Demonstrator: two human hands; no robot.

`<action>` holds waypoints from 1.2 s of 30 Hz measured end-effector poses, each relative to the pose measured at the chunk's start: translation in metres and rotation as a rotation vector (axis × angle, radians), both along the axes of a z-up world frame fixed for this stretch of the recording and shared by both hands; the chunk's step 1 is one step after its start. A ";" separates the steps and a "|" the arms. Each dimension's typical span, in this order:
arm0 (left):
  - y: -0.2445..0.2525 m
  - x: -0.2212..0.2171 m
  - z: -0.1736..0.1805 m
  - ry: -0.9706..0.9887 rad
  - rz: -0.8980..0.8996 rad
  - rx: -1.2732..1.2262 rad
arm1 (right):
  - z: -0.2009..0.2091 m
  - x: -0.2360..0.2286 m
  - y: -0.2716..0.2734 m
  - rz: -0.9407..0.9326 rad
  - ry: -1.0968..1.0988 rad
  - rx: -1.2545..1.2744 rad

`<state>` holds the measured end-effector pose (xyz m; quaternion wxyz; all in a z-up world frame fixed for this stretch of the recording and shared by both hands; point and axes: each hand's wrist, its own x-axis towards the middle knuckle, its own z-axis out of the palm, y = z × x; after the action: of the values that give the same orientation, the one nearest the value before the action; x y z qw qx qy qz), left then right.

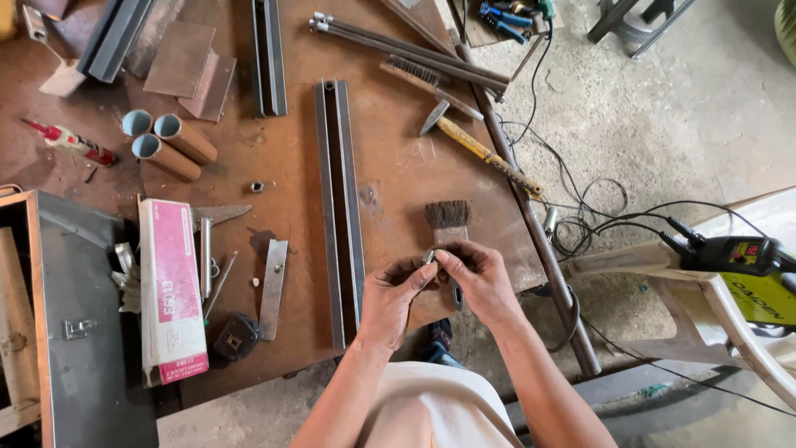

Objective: The person fits small metal nuts into holes along a steel channel on a workbench, then walks to another area where they and another person handle a galvanized sheet and a blue cloth. The person returns to the bench, positions a welding electrode holder against the steel channel, and welds it, producing sparks.

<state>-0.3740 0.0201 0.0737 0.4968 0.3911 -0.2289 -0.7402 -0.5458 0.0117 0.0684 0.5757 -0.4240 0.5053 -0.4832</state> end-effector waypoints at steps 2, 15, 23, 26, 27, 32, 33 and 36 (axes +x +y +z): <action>0.000 0.000 0.002 -0.024 -0.002 -0.007 | 0.002 0.000 0.000 0.002 0.034 0.010; -0.005 0.002 0.000 -0.038 -0.011 -0.072 | 0.002 0.012 0.003 -0.016 -0.112 -0.077; -0.004 0.004 0.033 -0.122 0.011 -0.169 | 0.059 0.020 -0.002 -0.085 -0.047 0.013; -0.006 0.000 0.036 -0.044 0.053 -0.223 | 0.065 0.017 -0.004 -0.030 -0.063 -0.102; -0.006 -0.001 0.036 -0.014 0.065 -0.289 | 0.067 0.016 -0.004 -0.007 -0.044 -0.164; 0.001 -0.007 0.033 -0.154 0.115 -0.353 | 0.068 0.027 0.005 -0.046 0.154 -0.312; 0.001 -0.007 0.032 -0.187 0.140 -0.358 | 0.068 0.030 0.007 -0.065 0.216 -0.357; -0.004 -0.001 0.021 -0.224 0.086 -0.322 | 0.063 0.032 0.009 -0.078 0.259 -0.370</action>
<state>-0.3749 0.0165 0.0942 0.5553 0.3959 -0.3812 -0.6242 -0.5142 0.0204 0.1309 0.3992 -0.5609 0.4939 -0.5312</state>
